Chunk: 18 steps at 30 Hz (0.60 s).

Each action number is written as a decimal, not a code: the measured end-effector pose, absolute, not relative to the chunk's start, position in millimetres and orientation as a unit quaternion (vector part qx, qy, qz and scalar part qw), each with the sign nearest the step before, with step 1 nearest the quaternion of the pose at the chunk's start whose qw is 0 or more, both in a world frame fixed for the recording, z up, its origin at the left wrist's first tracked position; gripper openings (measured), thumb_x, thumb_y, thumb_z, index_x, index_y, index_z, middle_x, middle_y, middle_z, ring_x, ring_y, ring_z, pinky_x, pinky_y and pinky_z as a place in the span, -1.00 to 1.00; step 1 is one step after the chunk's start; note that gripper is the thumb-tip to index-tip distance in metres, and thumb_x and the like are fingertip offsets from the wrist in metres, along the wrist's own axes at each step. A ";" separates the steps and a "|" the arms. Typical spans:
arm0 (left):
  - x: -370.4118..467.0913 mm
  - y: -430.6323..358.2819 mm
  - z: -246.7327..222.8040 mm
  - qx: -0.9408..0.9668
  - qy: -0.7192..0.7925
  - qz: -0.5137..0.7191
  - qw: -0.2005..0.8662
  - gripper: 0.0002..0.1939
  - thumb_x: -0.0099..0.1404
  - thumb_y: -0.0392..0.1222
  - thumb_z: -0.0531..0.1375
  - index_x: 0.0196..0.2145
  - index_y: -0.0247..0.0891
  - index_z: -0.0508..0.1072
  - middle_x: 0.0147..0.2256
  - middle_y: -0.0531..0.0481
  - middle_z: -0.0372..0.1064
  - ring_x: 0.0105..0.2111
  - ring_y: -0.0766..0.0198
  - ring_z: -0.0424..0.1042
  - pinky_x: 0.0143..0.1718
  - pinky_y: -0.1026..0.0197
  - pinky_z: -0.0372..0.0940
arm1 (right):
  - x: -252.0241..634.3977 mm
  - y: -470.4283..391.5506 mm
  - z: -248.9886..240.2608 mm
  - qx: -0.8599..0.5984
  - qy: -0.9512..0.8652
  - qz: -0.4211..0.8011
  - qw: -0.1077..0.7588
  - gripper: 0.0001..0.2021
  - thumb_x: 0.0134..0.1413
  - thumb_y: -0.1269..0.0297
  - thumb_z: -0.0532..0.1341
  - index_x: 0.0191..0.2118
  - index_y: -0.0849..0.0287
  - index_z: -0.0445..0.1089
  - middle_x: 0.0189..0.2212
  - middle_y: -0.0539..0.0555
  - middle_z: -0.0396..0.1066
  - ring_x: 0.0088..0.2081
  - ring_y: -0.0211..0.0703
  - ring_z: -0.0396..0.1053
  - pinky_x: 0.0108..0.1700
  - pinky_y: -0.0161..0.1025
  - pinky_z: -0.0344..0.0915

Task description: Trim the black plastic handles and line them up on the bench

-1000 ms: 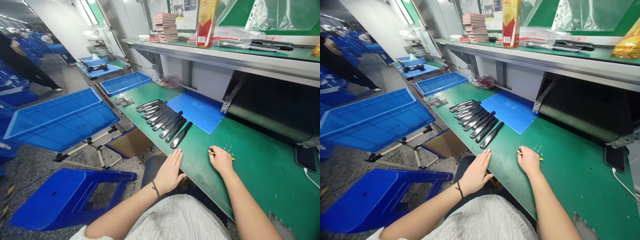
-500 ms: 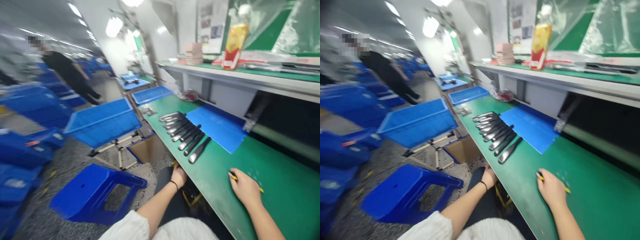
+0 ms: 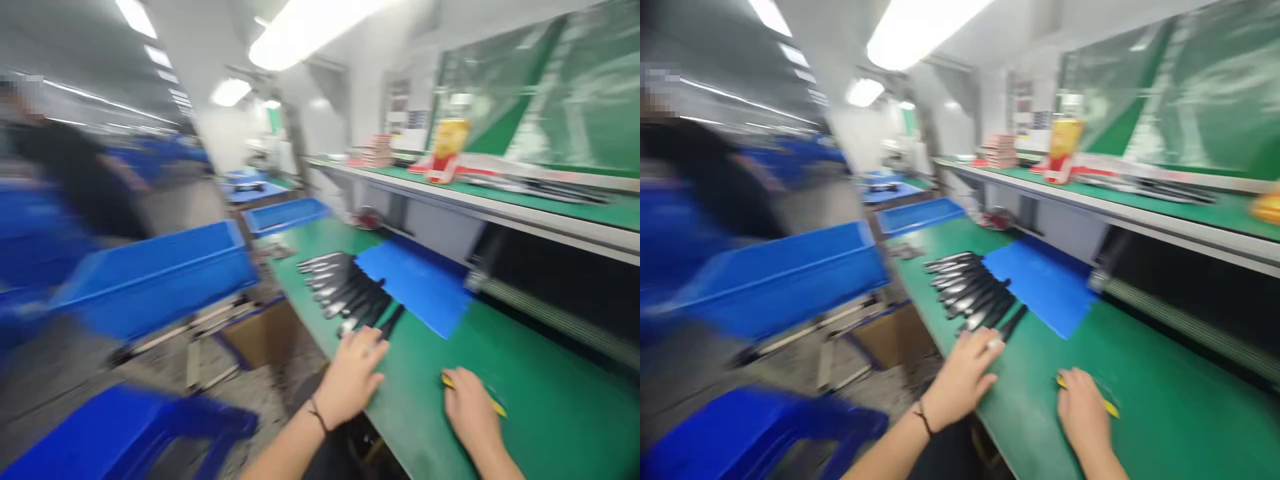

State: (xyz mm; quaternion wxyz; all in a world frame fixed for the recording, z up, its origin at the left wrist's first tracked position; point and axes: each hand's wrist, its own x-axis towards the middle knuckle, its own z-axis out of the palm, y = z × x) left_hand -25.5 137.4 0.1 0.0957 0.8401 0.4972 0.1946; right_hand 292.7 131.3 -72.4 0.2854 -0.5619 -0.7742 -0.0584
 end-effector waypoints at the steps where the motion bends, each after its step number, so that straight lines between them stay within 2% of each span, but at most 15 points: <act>1: -23.6 146.0 -6.4 0.836 0.520 0.165 0.060 -0.40 0.41 -0.15 0.21 0.37 -0.07 0.36 0.44 -0.20 0.14 0.44 -0.28 0.05 0.41 -0.49 -0.12 | 282.9 125.0 -66.6 -0.586 -0.763 -0.068 0.263 -0.67 0.12 0.49 0.06 -0.18 0.11 0.55 -0.28 0.19 0.55 -0.18 0.04 0.50 -0.08 -0.08 0.41; 3: -21.8 167.8 -29.7 0.838 0.532 0.117 0.021 -0.40 0.44 -0.11 0.12 0.40 -0.11 0.33 0.46 -0.20 0.10 0.45 -0.31 0.01 0.38 -0.51 -0.11 | 274.8 123.0 -67.1 -0.632 -0.741 -0.074 0.214 -0.71 0.18 0.52 0.11 -0.16 0.08 0.53 -0.28 0.11 0.52 -0.18 -0.06 0.44 -0.08 -0.18 0.35; 5: -21.0 191.7 -56.6 0.836 0.540 0.095 -0.001 -0.37 0.49 -0.02 -0.01 0.45 -0.14 0.25 0.48 -0.18 0.05 0.47 -0.30 -0.06 0.37 -0.51 -0.10 | 279.6 127.6 -75.3 -0.665 -0.722 -0.075 0.178 -0.79 0.27 0.45 0.16 -0.14 0.03 0.51 -0.26 0.06 0.50 -0.16 -0.07 0.40 -0.06 -0.17 0.32; 7: -21.3 208.6 -74.8 0.840 0.536 0.084 -0.010 -0.33 0.50 0.03 -0.11 0.47 -0.20 0.19 0.49 -0.15 0.01 0.48 -0.24 -0.09 0.38 -0.48 -0.12 | 287.7 132.9 -80.6 -0.681 -0.711 -0.072 0.161 -0.83 0.36 0.38 0.16 -0.10 0.02 0.50 -0.14 0.06 0.52 -0.10 -0.08 0.38 0.00 -0.14 0.30; 9: -22.6 214.3 -80.5 0.844 0.529 0.085 -0.016 -0.29 0.51 0.07 -0.18 0.46 -0.25 0.20 0.49 -0.14 0.02 0.48 -0.21 -0.08 0.39 -0.45 -0.11 | 292.9 140.0 -79.4 -0.680 -0.714 -0.066 0.153 -0.85 0.39 0.36 0.17 -0.08 0.06 0.49 0.06 0.10 0.49 0.04 -0.05 0.35 0.11 -0.09 0.28; 12: -22.5 209.7 -74.9 0.843 0.530 0.095 -0.018 -0.27 0.50 0.09 -0.20 0.46 -0.30 0.20 0.48 -0.17 0.04 0.48 -0.20 -0.09 0.39 -0.44 -0.10 | 296.1 159.1 -70.2 -0.662 -0.734 -0.054 0.142 -0.87 0.39 0.33 0.21 -0.04 0.15 0.48 0.23 0.15 0.38 0.21 0.00 0.30 0.23 0.01 0.26; 18: -17.5 203.2 -68.1 0.838 0.534 0.114 0.011 -0.27 0.47 0.08 -0.13 0.46 -0.31 0.20 0.45 -0.24 0.10 0.47 -0.23 -0.06 0.40 -0.45 -0.14 | 312.0 203.4 -38.5 -0.666 -0.740 -0.027 0.088 -0.75 0.38 0.17 0.28 0.04 0.20 0.47 0.06 0.12 0.47 0.08 -0.04 0.45 0.16 0.05 0.41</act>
